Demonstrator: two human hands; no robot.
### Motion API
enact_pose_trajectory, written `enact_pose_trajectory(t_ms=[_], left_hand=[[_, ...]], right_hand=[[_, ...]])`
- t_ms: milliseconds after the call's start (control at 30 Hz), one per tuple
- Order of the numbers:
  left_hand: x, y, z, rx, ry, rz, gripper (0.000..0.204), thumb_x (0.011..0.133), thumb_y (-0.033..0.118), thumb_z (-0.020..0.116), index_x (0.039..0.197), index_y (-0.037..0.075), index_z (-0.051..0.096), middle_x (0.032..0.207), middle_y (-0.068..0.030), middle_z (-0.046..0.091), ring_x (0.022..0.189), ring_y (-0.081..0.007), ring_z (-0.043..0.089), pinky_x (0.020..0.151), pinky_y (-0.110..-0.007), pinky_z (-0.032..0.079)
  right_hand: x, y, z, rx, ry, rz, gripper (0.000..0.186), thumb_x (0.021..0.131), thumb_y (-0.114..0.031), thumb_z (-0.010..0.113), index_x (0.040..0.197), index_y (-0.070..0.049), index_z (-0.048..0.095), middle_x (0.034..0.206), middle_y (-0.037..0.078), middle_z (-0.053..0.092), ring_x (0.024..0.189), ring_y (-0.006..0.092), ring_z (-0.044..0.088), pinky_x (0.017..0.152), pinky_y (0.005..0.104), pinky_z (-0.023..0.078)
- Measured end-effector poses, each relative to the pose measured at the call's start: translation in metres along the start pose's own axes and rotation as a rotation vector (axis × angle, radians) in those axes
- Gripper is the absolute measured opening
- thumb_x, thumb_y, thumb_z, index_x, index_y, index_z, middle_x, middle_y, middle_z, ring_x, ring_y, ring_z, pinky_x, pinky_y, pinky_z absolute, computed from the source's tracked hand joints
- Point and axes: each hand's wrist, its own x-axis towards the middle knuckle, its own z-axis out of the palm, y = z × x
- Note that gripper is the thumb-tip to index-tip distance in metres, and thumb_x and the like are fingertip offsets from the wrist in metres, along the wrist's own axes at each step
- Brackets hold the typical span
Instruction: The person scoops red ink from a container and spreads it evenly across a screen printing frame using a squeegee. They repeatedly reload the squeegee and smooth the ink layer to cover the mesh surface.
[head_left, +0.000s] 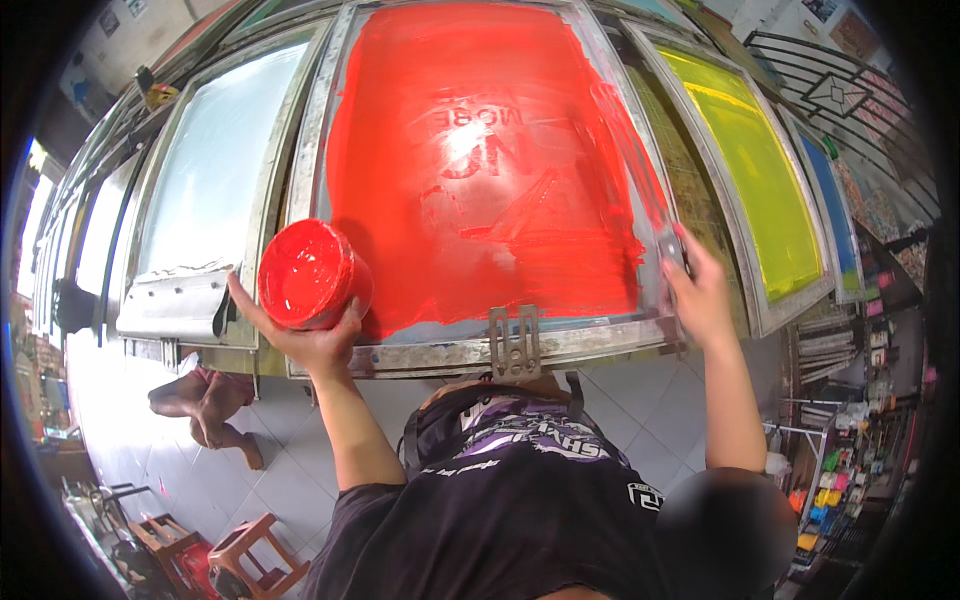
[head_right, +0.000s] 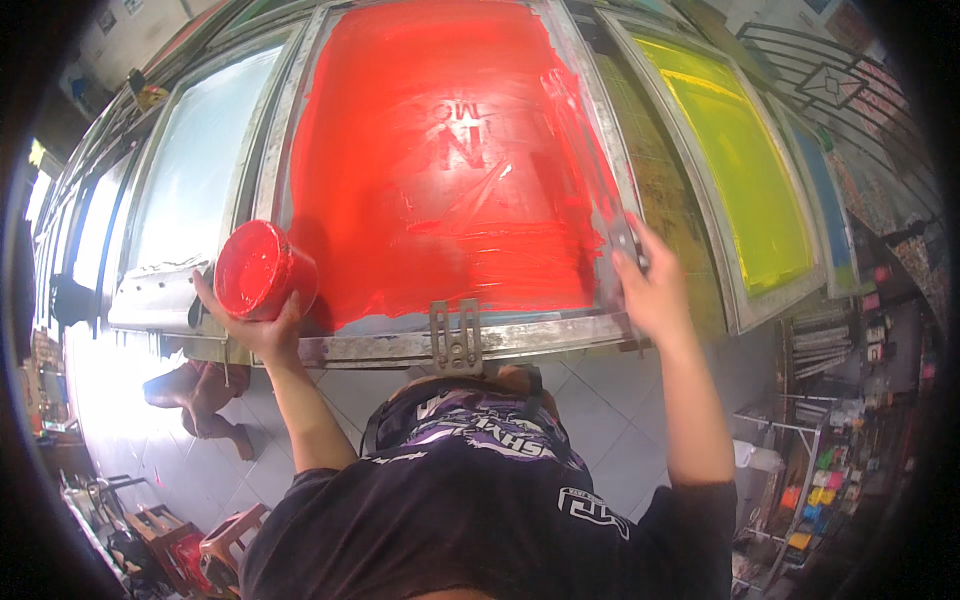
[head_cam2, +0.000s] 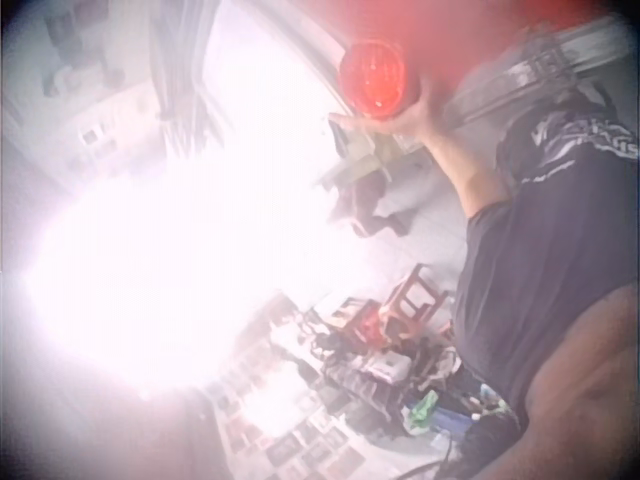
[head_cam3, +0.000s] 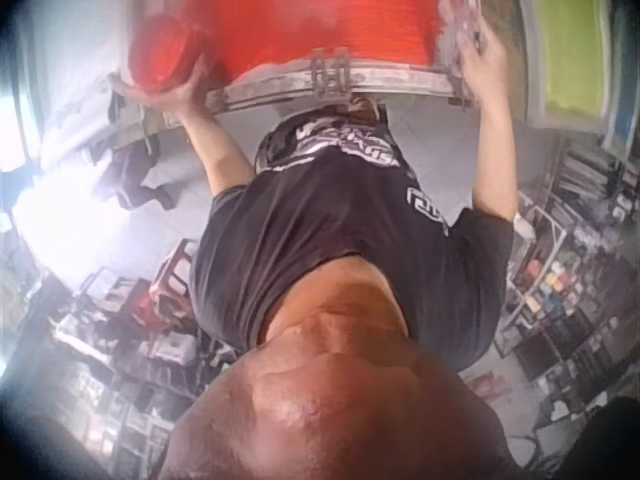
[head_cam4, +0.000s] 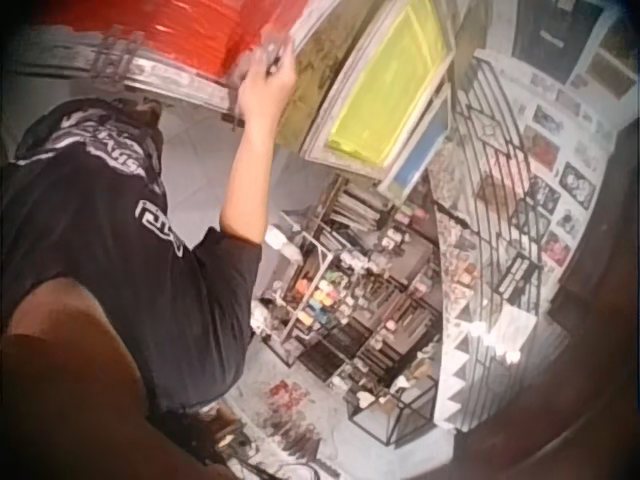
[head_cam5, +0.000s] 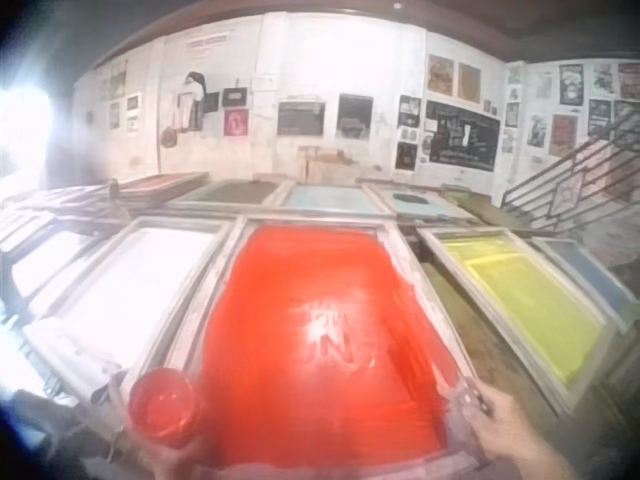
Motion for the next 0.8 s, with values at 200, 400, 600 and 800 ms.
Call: enact_pose_trajectory(t_ms=[200,400,600,800], left_hand=[[0.001,0.003,0.004,0.023,-0.009,0.028,0.122,0.037,0.018,0.080,0.143,0.002,0.021,0.137,-0.0125,0.035,0.121,-0.0264,0.044,0.105,-0.041,0.037],[0.000,-0.004,-0.004,0.044,0.029,0.098,0.118,0.043,0.016,0.082,0.143,0.000,0.020,0.134,-0.0150,0.039,0.120,-0.0293,0.046,0.102,-0.042,0.040],[-0.001,-0.010,-0.003,0.137,0.054,0.110,0.118,0.038,0.021,0.077,0.142,0.004,0.025,0.143,-0.0135,0.030,0.127,-0.0277,0.039,0.108,-0.044,0.034],[-0.001,-0.011,-0.004,0.164,0.039,0.145,0.121,0.038,0.033,0.081,0.142,0.004,0.026,0.144,-0.0149,0.029,0.131,-0.0287,0.035,0.109,-0.045,0.032]], right_hand=[[0.088,0.029,0.024,-0.500,0.161,-0.049,0.049,0.084,-0.010,0.054,0.131,0.000,0.044,0.097,0.025,0.062,0.085,0.0354,0.062,0.077,0.0428,0.048],[0.113,0.011,0.046,-0.889,0.128,0.009,0.055,0.081,-0.004,0.048,0.134,0.002,0.038,0.095,0.027,0.060,0.090,0.0402,0.060,0.079,0.0460,0.049],[0.116,0.000,0.055,-0.937,0.129,0.090,0.046,0.086,-0.005,0.041,0.131,0.006,0.039,0.097,0.028,0.060,0.090,0.0393,0.061,0.078,0.0459,0.049],[0.125,-0.006,0.057,-0.851,0.048,0.155,0.042,0.087,-0.005,0.040,0.127,0.009,0.041,0.099,0.028,0.061,0.092,0.0400,0.061,0.081,0.0466,0.049]])
